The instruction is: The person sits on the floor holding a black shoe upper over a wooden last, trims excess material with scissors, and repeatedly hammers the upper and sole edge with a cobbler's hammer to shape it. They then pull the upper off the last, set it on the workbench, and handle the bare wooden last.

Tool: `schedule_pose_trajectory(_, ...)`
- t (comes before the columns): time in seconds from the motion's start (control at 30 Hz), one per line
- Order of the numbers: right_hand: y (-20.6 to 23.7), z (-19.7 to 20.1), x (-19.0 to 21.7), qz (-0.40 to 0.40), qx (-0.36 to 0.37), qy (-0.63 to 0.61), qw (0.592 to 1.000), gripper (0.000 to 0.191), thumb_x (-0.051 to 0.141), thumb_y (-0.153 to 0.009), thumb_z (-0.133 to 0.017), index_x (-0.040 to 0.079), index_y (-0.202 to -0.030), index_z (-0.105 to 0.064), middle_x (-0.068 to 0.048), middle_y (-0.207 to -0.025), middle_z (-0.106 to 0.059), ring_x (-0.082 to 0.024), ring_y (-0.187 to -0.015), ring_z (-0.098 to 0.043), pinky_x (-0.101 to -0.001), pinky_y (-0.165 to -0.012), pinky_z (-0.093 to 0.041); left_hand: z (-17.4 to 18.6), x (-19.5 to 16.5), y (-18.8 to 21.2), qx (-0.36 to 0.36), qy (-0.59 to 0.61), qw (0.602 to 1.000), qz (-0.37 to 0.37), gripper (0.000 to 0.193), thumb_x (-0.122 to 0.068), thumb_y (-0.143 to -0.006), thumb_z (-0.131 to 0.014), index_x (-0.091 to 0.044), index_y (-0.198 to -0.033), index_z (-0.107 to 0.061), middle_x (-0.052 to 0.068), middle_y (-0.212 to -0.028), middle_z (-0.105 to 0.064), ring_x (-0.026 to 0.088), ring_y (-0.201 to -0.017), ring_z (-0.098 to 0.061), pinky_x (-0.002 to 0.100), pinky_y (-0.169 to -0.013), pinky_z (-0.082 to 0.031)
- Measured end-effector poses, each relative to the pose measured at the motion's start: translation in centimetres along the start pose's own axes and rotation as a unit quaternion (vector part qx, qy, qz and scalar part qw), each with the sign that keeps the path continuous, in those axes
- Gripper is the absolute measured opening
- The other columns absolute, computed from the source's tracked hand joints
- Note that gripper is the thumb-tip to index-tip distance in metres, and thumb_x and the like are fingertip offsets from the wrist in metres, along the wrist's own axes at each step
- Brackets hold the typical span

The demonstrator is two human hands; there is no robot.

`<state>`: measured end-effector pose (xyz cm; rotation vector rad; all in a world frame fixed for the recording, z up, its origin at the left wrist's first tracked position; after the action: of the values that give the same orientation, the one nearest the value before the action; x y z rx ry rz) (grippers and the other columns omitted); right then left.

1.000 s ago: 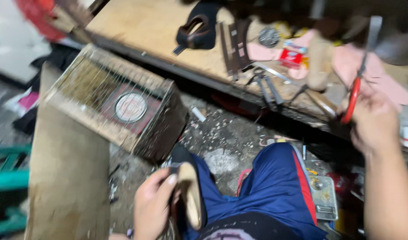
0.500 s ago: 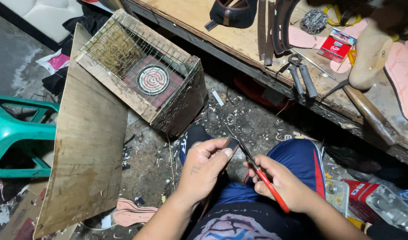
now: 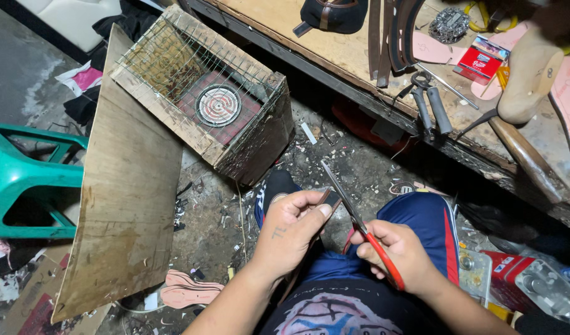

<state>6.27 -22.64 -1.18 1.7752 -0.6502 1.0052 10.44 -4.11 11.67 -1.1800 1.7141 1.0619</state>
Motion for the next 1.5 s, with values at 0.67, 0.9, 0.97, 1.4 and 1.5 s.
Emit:
schedule_pose_trajectory(0.67, -0.9, -2.1, 4.1, 0.144, -0.055, 0.089, 0.984, 0.027, 0.007, -0.084, -0.079, 0.003, -0.105, -0.064, -0.005, -0.089, -0.071, -0.010, -0.078, -0.067, -0.0264, -0.071, -0.056, 7.6, -2.0, 0.3, -0.233, 0.371, 0.890, -0.128, 0.022, -0.018, -0.105, -0.044, 0.000, -0.117, -0.049, 0.024, -0.118, -0.064, 0.036, -0.110, -0.066, 0.053, -0.103, -0.054)
schedule_pose_trajectory(0.9, -0.3, -2.0, 5.6, 0.168, -0.051, 0.086, 0.981, 0.033, 0.006, -0.082, -0.080, 0.002, -0.110, -0.062, -0.002, -0.091, -0.066, -0.007, -0.079, -0.062, -0.0250, -0.072, -0.053, -1.8, -1.5, 2.2, 0.089, -0.302, 0.937, -0.153, 0.013, -0.012, -0.101, -0.067, -0.003, -0.110, -0.070, 0.013, -0.108, -0.075, 0.022, -0.109, -0.066, 0.035, -0.102, -0.045)
schedule_pose_trajectory(0.97, -0.2, -1.6, 5.8, 0.173, -0.067, 0.066, 0.980, 0.040, 0.005, -0.082, -0.079, 0.001, -0.117, -0.059, -0.003, -0.098, -0.065, -0.007, -0.084, -0.061, -0.0255, -0.075, -0.053, 0.8, -0.1, 0.9, -0.017, -0.117, 0.991, -0.063, 0.013, -0.013, -0.101, -0.065, -0.004, -0.110, -0.066, 0.014, -0.105, -0.072, 0.021, -0.097, -0.068, 0.034, -0.089, -0.055)
schedule_pose_trajectory(1.4, -1.1, -5.0, 3.5, 0.158, 0.018, 0.143, 0.977, 0.041, 0.016, -0.091, -0.067, 0.002, -0.128, -0.056, -0.003, -0.104, -0.061, -0.011, -0.095, -0.060, -0.0270, -0.086, -0.052, 2.9, 1.6, -0.2, -0.158, 0.185, 0.969, -0.049, 0.020, -0.012, -0.102, -0.056, -0.005, -0.119, -0.048, 0.021, -0.116, -0.069, 0.025, -0.104, -0.071, 0.037, -0.088, -0.062)
schedule_pose_trajectory(1.5, -1.3, -4.6, 3.7, 0.172, 0.014, 0.152, 0.973, 0.037, 0.017, -0.092, -0.068, 0.002, -0.124, -0.058, -0.003, -0.100, -0.062, -0.011, -0.092, -0.061, -0.0263, -0.085, -0.052, 2.8, 1.8, 0.0, -0.164, 0.165, 0.971, -0.057, 0.020, -0.011, -0.102, -0.056, -0.004, -0.119, -0.048, 0.020, -0.117, -0.069, 0.026, -0.106, -0.071, 0.038, -0.090, -0.062)
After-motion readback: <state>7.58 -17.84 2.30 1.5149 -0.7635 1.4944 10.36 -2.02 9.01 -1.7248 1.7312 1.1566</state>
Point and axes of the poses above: each hand's wrist, its own y-axis away from the middle knuckle, its own z-axis out of the back of the hand, x = y × z, the point moved 10 cm from there along -y, towards the middle knuckle
